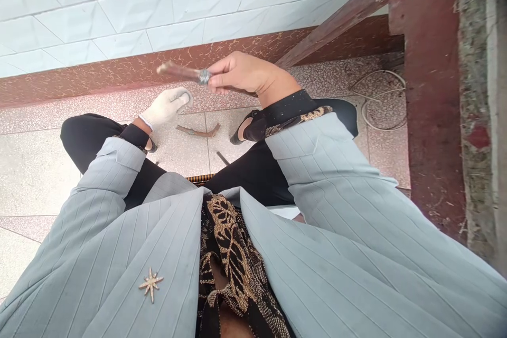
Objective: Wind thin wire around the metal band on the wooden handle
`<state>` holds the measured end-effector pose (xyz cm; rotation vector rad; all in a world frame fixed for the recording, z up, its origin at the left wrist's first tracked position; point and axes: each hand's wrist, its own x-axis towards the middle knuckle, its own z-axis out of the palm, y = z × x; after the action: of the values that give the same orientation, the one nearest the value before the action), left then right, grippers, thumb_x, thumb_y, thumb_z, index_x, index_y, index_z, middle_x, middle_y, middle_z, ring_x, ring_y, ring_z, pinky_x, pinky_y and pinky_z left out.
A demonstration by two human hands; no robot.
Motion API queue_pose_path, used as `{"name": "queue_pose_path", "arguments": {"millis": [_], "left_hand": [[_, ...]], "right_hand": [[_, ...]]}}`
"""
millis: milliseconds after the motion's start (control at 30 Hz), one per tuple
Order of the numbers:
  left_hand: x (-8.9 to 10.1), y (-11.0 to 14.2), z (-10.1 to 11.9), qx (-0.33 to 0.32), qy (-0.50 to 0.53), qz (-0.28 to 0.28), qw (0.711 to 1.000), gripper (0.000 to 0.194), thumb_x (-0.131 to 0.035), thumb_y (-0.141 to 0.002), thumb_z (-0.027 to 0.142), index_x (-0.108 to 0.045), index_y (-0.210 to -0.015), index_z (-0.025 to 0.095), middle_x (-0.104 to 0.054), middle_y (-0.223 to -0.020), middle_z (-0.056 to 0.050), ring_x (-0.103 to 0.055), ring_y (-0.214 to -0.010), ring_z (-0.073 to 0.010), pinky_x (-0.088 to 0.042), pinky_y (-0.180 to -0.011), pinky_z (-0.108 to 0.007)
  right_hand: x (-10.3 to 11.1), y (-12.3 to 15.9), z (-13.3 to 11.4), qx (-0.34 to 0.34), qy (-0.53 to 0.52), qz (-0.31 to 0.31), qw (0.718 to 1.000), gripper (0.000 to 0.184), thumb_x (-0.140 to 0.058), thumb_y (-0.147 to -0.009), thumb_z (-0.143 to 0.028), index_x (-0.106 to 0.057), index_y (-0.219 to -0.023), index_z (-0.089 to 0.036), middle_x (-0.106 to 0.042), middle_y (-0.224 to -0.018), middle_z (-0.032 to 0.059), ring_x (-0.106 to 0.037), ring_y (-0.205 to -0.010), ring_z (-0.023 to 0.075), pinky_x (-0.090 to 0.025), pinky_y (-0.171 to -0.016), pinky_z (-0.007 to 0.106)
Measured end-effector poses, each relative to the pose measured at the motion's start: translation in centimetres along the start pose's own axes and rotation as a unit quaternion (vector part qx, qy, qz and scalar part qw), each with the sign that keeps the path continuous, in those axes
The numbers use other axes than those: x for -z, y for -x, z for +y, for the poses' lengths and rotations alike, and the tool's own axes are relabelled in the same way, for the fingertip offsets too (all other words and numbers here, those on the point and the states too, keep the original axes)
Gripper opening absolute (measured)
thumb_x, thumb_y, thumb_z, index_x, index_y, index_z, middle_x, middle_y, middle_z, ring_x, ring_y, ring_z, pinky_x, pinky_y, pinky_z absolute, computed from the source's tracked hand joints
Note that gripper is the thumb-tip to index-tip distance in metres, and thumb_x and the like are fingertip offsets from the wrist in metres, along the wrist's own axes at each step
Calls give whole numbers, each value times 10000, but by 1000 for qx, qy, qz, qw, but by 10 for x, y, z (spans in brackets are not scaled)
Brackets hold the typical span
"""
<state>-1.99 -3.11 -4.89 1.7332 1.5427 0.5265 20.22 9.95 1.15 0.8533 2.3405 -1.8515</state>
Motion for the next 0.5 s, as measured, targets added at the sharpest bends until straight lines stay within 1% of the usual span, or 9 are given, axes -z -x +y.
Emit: {"name": "queue_pose_path", "arguments": {"millis": [67, 100, 133, 200, 267, 333, 400, 433, 500], "left_hand": [[-2, 1, 4, 9, 8, 12, 1000, 334, -392, -1084, 331, -678, -1007, 177, -595, -724, -20, -559, -716, -169, -475, -732, -309], [-3, 1, 7, 10, 7, 6, 1000, 310, -424, -1067, 319, -689, -1001, 173, -611, -740, -22, -566, -728, -166, -480, -749, -308], [-4, 1, 9, 8, 2, -9, 1000, 286, -456, -1047, 311, -699, -992, 169, -636, -772, -25, -578, -752, -165, -487, -774, -309], [-6, 1, 12, -1, -18, -43, 999, 268, -493, -1016, 311, -715, -982, 164, -682, -850, -30, -601, -810, -168, -497, -829, -315], [-7, 1, 13, -2, -40, -62, 997, 268, -504, -1001, 319, -721, -967, 165, -699, -880, -29, -609, -833, -172, -499, -849, -320], [-6, 1, 11, 3, -60, -64, 996, 261, -504, -992, 312, -718, -936, 173, -690, -860, -25, -604, -816, -174, -494, -835, -323], [-5, 1, 8, 10, -77, -56, 995, 239, -509, -979, 289, -708, -904, 181, -680, -839, -24, -599, -799, -176, -486, -820, -328], [-4, 1, 6, 15, -85, -49, 995, 227, -511, -971, 276, -705, -897, 184, -680, -840, -25, -601, -802, -179, -482, -817, -331], [-1, 1, 2, 29, -96, -36, 994, 210, -516, -957, 260, -706, -903, 187, -685, -855, -30, -615, -824, -187, -481, -823, -335]], "right_hand": [[3, 0, 1, -3, -46, 134, 990, 265, -586, -1078, -162, -605, -815, -184, -626, -809, 25, -474, -694, 119, -421, -709, 278], [4, -2, 2, -20, -40, 167, 985, 278, -575, -1084, -168, -580, -806, -187, -610, -795, 27, -466, -688, 120, -414, -693, 279], [3, -5, 3, -47, -6, 183, 982, 284, -568, -1087, -172, -567, -803, -186, -581, -762, 22, -457, -678, 119, -410, -687, 277], [-1, -12, 6, -104, 98, 183, 973, 260, -590, -1074, -169, -586, -814, -171, -525, -701, 11, -467, -684, 124, -415, -714, 279], [-7, -20, 10, -143, 193, 162, 957, 239, -667, -1034, -164, -613, -801, -154, -519, -688, 22, -534, -762, 152, -434, -791, 291], [-16, -28, 16, -156, 250, 126, 947, 275, -751, -969, -130, -603, -739, -147, -556, -707, 50, -608, -896, 203, -444, -866, 307], [-26, -34, 22, -168, 303, 52, 937, 326, -808, -920, -105, -587, -684, -145, -587, -706, 60, -646, -971, 237, -451, -899, 313], [-30, -36, 24, -173, 321, 7, 931, 340, -823, -913, -102, -591, -668, -139, -590, -685, 54, -654, -960, 231, -449, -893, 308], [-35, -36, 25, -185, 320, -72, 926, 337, -819, -930, -97, -620, -659, -119, -569, -617, 23, -638, -862, 180, -429, -845, 284]]}}
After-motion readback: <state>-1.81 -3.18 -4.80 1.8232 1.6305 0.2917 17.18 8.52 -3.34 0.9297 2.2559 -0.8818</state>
